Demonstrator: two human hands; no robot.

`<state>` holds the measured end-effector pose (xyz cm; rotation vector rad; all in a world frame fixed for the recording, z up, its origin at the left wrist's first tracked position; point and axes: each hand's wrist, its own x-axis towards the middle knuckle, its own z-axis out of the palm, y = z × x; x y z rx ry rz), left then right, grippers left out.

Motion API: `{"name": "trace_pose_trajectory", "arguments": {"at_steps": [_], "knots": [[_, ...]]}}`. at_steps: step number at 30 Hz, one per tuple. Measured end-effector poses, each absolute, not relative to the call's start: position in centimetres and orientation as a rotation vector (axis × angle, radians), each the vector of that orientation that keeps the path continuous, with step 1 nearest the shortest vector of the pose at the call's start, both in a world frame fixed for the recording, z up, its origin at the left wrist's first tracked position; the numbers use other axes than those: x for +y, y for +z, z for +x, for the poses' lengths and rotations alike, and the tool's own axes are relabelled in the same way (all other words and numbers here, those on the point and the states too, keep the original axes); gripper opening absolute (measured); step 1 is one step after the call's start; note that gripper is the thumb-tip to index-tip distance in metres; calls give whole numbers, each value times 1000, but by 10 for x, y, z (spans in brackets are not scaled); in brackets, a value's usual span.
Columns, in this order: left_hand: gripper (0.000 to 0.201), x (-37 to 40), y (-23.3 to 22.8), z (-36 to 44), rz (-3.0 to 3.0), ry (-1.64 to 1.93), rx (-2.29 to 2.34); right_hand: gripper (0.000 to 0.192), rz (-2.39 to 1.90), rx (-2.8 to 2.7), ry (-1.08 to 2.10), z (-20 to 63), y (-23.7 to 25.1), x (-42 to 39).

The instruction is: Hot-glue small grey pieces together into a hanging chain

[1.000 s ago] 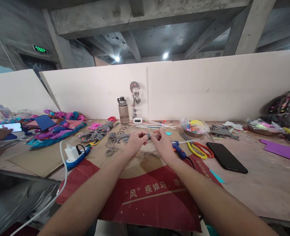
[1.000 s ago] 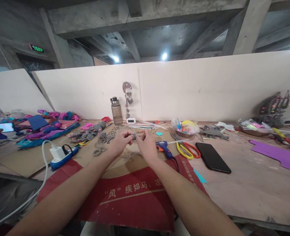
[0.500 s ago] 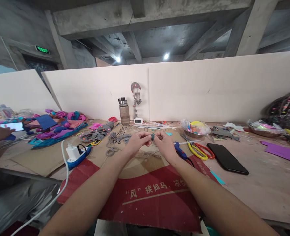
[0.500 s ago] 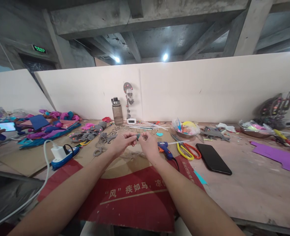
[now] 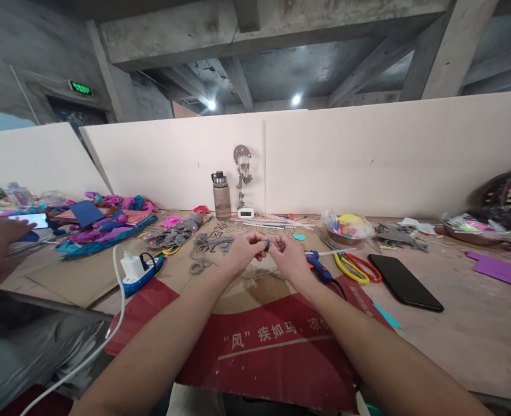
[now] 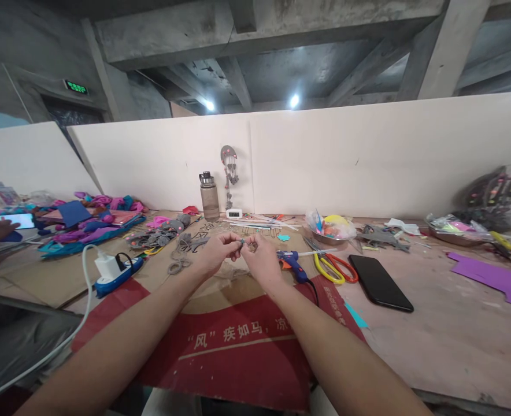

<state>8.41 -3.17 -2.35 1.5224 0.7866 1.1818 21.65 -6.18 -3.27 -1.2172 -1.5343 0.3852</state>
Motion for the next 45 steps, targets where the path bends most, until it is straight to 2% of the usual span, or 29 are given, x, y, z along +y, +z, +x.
{"name": "trace_pose_trajectory", "arguments": {"at_steps": [4,9,12,19,24,28,35,45], "knots": [[9,-31,-23,84,1499,1169,817,12,-1212,-1529,421,217,-35,-59],[25,-27,-25,79,1434,1010,671,15,-1179,-1403,599,222,-37,-53],[28,-25,-25,76,1382,957,576,19,-1180,-1343,684,224,-35,-52],[26,-18,-30,73,1297,1025,634,21,-1180,-1310,742,224,-35,-51],[10,-12,-30,68,1277,1192,844,19,-1186,-1283,760,225,-35,-51],[9,-10,-31,63,1251,1204,841,19,-1178,-1276,762,225,-37,-50],[27,-12,-30,64,1373,1117,819,20,-1160,-1273,757,226,-39,-50],[31,-7,-30,63,1436,1181,854,21,-1178,-1257,763,226,-38,-50]]}}
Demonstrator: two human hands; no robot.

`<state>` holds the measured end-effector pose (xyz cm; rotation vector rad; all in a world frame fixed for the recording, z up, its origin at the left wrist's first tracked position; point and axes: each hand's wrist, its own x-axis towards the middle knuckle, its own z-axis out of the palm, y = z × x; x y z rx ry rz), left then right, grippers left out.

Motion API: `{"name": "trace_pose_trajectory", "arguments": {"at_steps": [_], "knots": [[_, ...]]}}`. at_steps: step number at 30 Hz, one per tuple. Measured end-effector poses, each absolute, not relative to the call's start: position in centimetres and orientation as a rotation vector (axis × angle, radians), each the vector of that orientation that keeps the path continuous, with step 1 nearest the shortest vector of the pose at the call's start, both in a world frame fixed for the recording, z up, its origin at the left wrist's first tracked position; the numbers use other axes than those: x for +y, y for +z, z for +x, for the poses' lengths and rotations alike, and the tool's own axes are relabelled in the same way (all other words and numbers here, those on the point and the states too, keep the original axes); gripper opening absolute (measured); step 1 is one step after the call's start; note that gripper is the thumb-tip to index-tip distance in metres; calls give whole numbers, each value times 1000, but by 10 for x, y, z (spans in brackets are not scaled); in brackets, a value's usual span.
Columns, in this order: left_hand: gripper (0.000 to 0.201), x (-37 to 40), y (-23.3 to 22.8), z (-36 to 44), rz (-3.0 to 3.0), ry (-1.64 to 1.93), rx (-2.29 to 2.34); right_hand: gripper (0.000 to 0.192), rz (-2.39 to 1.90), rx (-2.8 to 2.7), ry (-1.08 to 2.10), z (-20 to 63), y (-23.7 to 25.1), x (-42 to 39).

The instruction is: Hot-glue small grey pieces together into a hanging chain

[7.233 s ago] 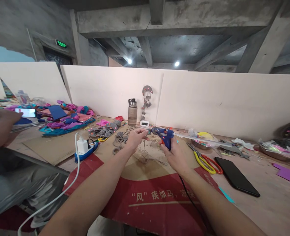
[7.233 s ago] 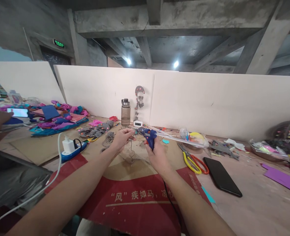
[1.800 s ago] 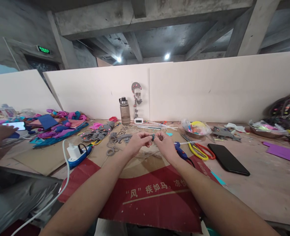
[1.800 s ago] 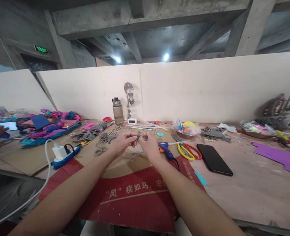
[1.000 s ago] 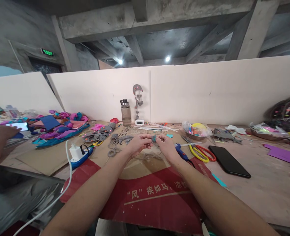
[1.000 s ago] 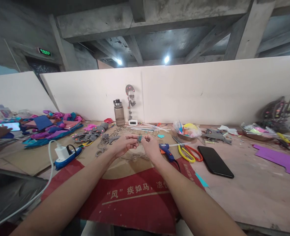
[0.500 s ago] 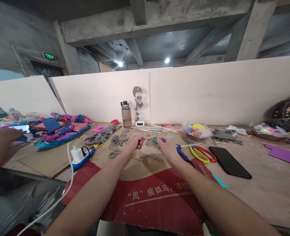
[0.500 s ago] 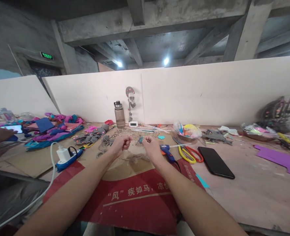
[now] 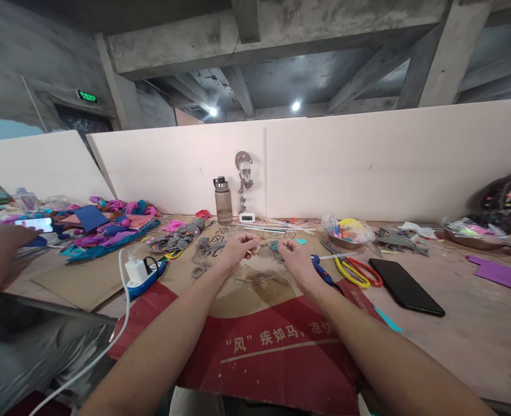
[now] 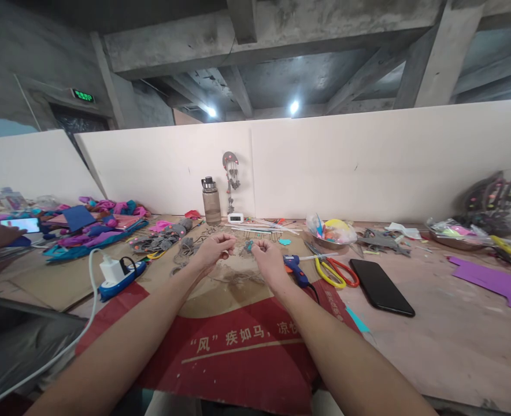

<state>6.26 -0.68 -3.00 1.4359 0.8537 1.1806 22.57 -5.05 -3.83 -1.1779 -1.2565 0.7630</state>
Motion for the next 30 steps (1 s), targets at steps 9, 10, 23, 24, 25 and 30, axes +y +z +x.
{"name": "trace_pose_trajectory", "arguments": {"at_steps": [9,10,23,24,25,30], "knots": [[31,-10,-26,63,1415,1252,647,21,-1161,-1271,752,225,-36,-54],[31,-10,-26,63,1413,1260,640,21,-1162,-1274,750,225,-36,-54],[38,-15,-23,64,1409,1119,620,21,-1186,-1315,706,225,-33,-56],[39,-16,-24,65,1422,1096,624,21,-1185,-1322,699,225,-33,-57],[40,-16,-25,66,1438,1075,626,21,-1185,-1328,694,225,-33,-57],[35,-19,-29,71,1539,1023,664,19,-1179,-1386,651,225,-33,-58]]}}
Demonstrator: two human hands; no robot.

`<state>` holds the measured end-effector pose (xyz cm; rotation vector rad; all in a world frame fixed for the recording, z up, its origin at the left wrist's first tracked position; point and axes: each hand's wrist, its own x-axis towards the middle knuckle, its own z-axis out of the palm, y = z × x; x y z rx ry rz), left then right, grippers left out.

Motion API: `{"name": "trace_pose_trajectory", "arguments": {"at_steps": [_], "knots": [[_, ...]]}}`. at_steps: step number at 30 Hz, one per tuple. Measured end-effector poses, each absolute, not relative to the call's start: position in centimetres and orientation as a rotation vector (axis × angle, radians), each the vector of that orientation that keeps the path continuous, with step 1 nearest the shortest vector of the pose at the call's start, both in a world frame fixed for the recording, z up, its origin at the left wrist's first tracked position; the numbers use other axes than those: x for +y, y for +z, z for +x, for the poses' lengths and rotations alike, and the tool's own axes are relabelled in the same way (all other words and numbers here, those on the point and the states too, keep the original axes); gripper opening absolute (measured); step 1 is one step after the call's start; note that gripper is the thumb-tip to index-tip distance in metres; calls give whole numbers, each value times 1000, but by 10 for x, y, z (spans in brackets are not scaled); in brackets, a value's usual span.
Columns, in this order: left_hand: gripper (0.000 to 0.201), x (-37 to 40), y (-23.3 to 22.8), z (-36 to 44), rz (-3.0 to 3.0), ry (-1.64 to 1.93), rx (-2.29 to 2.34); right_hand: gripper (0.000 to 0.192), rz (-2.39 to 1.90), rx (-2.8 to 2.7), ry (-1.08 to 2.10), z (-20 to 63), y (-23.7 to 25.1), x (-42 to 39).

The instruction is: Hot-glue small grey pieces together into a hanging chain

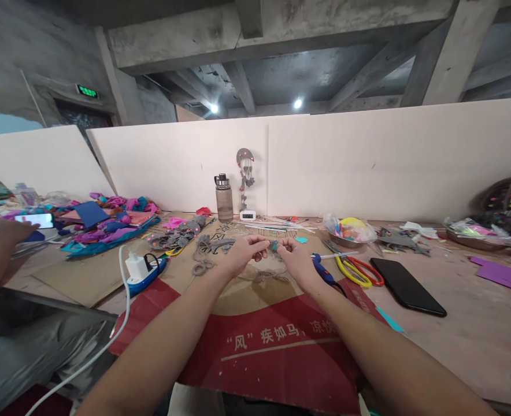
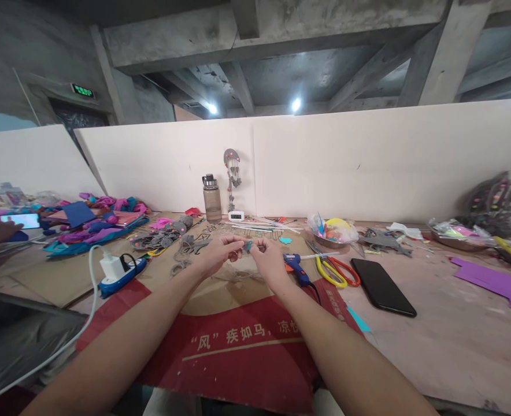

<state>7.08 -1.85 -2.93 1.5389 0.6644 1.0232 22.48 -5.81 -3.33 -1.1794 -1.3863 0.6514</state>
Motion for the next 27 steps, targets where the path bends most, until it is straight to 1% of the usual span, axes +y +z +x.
{"name": "trace_pose_trajectory", "arguments": {"at_steps": [9,16,27], "knots": [[28,-28,-27,77,1585,1079,725,12,-1175,-1520,480,224,-37,-61],[20,-27,-25,77,1557,1158,752,19,-1149,-1548,452,224,-37,-60],[19,-15,-25,68,1493,1213,798,22,-1013,-1625,616,226,-46,-51]]}}
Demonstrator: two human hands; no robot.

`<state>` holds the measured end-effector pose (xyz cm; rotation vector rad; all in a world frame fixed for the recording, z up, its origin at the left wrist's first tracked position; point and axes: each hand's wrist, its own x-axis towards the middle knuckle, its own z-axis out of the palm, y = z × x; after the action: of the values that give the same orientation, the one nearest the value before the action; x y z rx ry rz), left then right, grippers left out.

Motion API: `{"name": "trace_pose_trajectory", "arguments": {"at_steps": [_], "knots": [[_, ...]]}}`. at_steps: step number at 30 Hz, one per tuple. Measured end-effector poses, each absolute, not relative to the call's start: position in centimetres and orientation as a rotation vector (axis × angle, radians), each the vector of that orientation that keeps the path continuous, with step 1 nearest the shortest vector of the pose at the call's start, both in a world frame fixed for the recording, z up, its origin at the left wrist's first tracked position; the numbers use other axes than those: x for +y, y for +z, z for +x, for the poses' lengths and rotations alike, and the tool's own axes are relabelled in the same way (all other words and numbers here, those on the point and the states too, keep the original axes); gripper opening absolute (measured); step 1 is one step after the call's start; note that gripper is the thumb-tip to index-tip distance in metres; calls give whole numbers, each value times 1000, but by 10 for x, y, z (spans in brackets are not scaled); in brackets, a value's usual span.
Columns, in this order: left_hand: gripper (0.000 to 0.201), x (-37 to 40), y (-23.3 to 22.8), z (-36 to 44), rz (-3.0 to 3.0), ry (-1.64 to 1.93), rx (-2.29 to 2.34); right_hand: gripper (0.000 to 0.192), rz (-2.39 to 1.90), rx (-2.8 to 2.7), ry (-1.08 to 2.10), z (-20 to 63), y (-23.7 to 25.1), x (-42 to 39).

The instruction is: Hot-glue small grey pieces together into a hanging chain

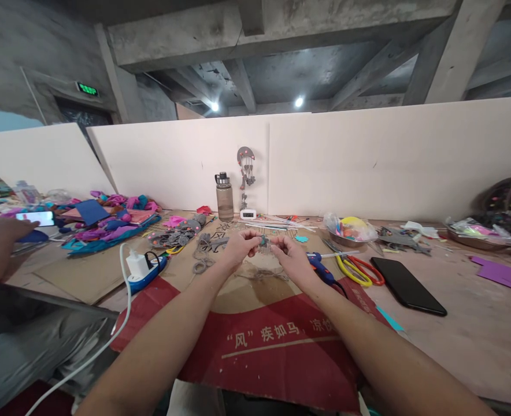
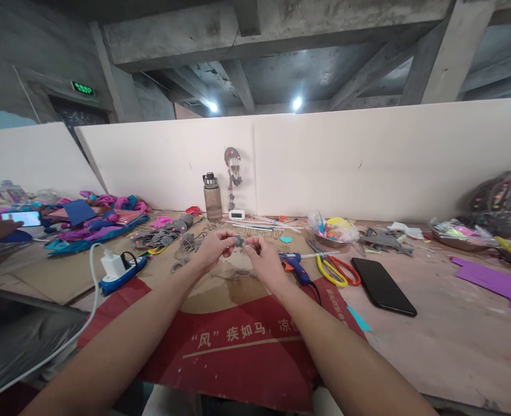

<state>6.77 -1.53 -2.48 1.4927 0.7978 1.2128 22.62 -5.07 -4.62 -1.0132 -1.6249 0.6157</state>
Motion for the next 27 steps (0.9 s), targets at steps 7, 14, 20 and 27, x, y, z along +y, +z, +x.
{"name": "trace_pose_trajectory", "arguments": {"at_steps": [7,14,20,27], "knots": [[14,-16,-27,70,1523,1187,822,22,-1052,-1599,590,227,-46,-51],[11,-19,-29,74,1534,1148,773,24,-1135,-1585,522,227,-41,-55],[22,-22,-28,75,1509,1053,664,25,-1160,-1526,510,230,-37,-56],[26,-28,-22,71,1496,981,632,24,-1196,-1514,465,233,-36,-54]]}}
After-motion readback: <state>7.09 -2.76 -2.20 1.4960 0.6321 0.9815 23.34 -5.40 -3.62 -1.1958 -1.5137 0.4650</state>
